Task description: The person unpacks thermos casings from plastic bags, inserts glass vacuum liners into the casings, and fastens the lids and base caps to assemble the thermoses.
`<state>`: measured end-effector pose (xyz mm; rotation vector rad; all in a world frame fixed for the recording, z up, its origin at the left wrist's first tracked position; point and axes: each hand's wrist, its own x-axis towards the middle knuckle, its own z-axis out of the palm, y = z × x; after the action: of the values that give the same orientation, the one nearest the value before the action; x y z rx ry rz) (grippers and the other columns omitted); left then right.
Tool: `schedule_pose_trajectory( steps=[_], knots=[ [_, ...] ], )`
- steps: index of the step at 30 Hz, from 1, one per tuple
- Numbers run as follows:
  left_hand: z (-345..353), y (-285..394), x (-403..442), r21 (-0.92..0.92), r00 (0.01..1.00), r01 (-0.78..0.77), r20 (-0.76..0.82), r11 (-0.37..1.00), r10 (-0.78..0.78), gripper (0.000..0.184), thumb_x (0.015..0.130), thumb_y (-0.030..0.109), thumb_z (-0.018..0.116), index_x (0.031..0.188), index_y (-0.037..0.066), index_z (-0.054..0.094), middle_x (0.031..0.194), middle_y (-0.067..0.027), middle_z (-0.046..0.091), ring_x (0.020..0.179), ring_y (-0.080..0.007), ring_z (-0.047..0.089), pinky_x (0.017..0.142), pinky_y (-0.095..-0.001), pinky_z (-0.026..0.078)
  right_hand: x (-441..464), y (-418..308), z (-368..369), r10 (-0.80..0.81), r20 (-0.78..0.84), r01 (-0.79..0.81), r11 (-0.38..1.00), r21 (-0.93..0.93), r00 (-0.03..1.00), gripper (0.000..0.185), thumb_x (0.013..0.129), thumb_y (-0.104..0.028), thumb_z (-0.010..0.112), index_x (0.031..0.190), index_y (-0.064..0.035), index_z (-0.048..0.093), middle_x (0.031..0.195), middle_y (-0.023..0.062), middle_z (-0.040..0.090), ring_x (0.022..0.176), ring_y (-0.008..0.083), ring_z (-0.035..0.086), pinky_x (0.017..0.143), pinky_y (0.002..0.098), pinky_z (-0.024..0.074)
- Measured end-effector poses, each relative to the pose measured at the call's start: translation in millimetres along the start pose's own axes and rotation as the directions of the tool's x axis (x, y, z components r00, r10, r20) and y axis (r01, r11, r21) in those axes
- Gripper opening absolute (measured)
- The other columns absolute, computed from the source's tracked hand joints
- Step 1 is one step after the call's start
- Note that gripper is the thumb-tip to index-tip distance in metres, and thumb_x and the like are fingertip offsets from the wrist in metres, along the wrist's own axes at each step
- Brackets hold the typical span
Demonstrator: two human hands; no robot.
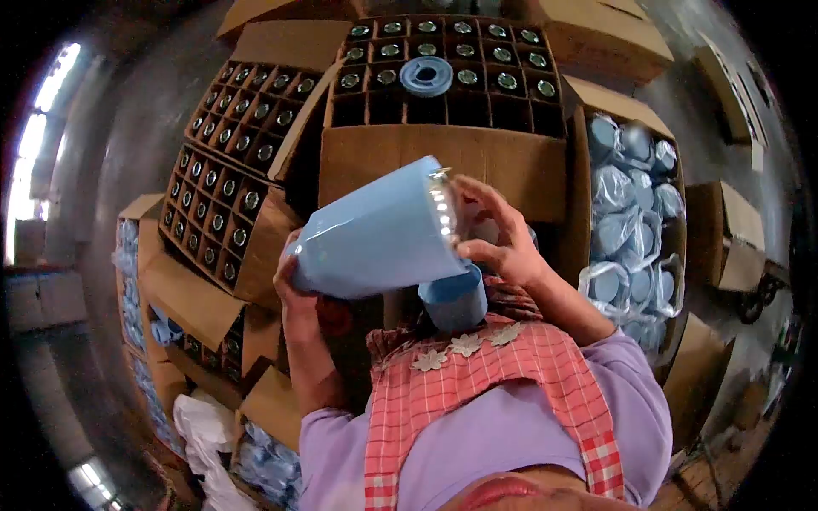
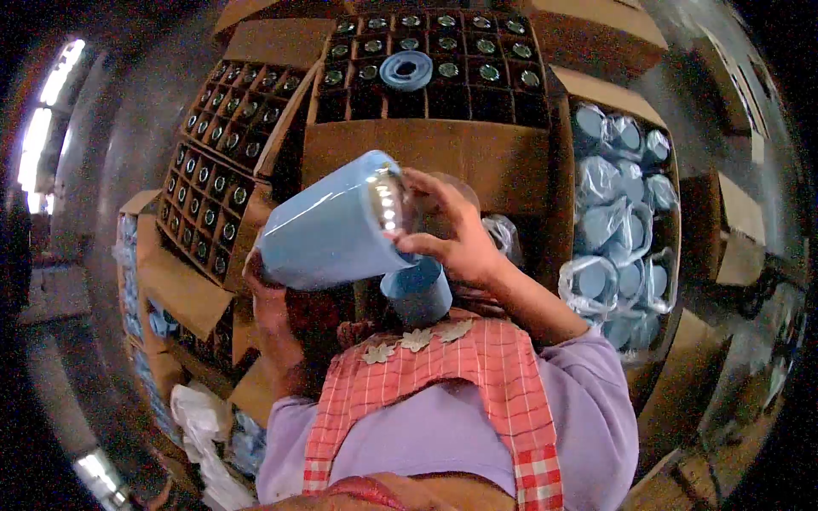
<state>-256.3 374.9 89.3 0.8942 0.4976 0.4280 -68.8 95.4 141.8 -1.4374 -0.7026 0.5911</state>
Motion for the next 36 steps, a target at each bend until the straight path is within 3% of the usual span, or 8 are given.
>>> schedule_pose_trajectory(
  steps=[4,8,10,11,19,21,27,36],
  knots=[
    [87.1,32.6,-7.5,0.345,0.949,-0.310,0.163,0.886,0.269,0.076,0.059,0.028,0.068,0.125,-0.001,0.043,0.114,-0.0140,0.053,0.105,-0.0251,0.052,0.090,-0.0354,0.042,7.4,49.4,-31.0,0.038,-0.142,-0.008,0.978,0.211,0.989,0.071,0.069,-0.017,0.070,0.131,-0.0043,0.038,0.126,0.0113,0.047,0.116,0.0221,0.045,0.099,0.0361,0.0351],
    [157.9,45.1,-14.7,0.621,0.702,-0.689,0.444,0.375,0.557,0.083,0.056,0.026,0.077,0.126,-0.002,0.041,0.115,-0.0175,0.052,0.104,-0.0286,0.054,0.087,-0.0375,0.043,0.5,106.3,-49.4,0.280,-0.136,-0.035,0.529,0.848,0.950,0.060,0.079,-0.029,0.056,0.131,-0.0045,0.038,0.128,0.0116,0.046,0.117,0.0290,0.045,0.099,0.0445,0.0380],
    [180.0,50.4,-19.0,0.611,0.622,-0.751,0.527,0.250,0.580,0.084,0.057,0.031,0.077,0.126,-0.002,0.040,0.113,-0.0198,0.052,0.102,-0.0324,0.054,0.087,-0.0387,0.043,-7.0,114.9,-51.5,0.065,-0.049,0.013,0.468,0.883,0.997,0.069,0.076,-0.037,0.058,0.133,-0.0073,0.035,0.134,0.0125,0.042,0.122,0.0318,0.042,0.101,0.0486,0.0355],
    [190.0,51.7,-20.3,0.629,0.600,-0.755,0.551,0.184,0.581,0.084,0.057,0.031,0.077,0.125,-0.002,0.040,0.112,-0.0204,0.052,0.101,-0.0349,0.053,0.086,-0.0398,0.043,-8.3,113.9,-55.2,0.154,-0.112,0.017,0.511,0.859,0.982,0.071,0.074,-0.038,0.060,0.134,-0.0091,0.034,0.135,0.0120,0.040,0.123,0.0319,0.040,0.101,0.0496,0.0343],
    [207.6,40.5,-15.8,0.692,0.667,-0.677,0.433,0.251,0.606,0.093,0.054,0.030,0.078,0.130,-0.001,0.035,0.103,-0.0184,0.055,0.092,-0.0308,0.058,0.080,-0.0376,0.046,5.3,75.4,-38.4,0.178,-0.197,0.028,0.669,0.743,0.964,0.082,0.074,-0.061,0.054,0.138,-0.0143,0.030,0.140,0.0092,0.034,0.127,0.0320,0.035,0.102,0.0515,0.0316],
    [208.5,40.0,-16.7,0.716,0.665,-0.666,0.444,0.208,0.600,0.094,0.053,0.029,0.079,0.130,-0.002,0.035,0.102,-0.0173,0.056,0.092,-0.0296,0.059,0.081,-0.0373,0.046,18.3,54.6,-26.7,0.105,-0.122,0.030,0.622,0.783,0.987,0.067,0.087,-0.053,0.040,0.139,-0.0134,0.028,0.139,0.0119,0.035,0.126,0.0305,0.037,0.105,0.0486,0.0288],
    [207.9,43.3,-12.5,0.692,0.665,-0.682,0.449,0.238,0.597,0.094,0.052,0.027,0.079,0.130,-0.004,0.035,0.101,-0.0173,0.057,0.091,-0.0304,0.058,0.081,-0.0369,0.046,13.3,81.6,-44.7,0.224,-0.171,0.003,0.601,0.799,0.959,0.067,0.087,-0.053,0.042,0.138,-0.0128,0.028,0.139,0.0126,0.035,0.126,0.0302,0.038,0.105,0.0477,0.0291],
    [188.0,35.0,-2.1,0.556,0.544,-0.815,0.640,0.162,0.543,0.077,0.055,0.034,0.078,0.116,-0.003,0.049,0.106,-0.0178,0.056,0.091,-0.0328,0.058,0.079,-0.0383,0.047,22.4,79.9,-60.3,0.116,0.085,-0.144,0.801,0.581,0.990,0.069,0.081,-0.045,0.059,0.132,-0.0050,0.037,0.132,0.0139,0.044,0.119,0.0266,0.046,0.101,0.0412,0.0376]
  ],
)
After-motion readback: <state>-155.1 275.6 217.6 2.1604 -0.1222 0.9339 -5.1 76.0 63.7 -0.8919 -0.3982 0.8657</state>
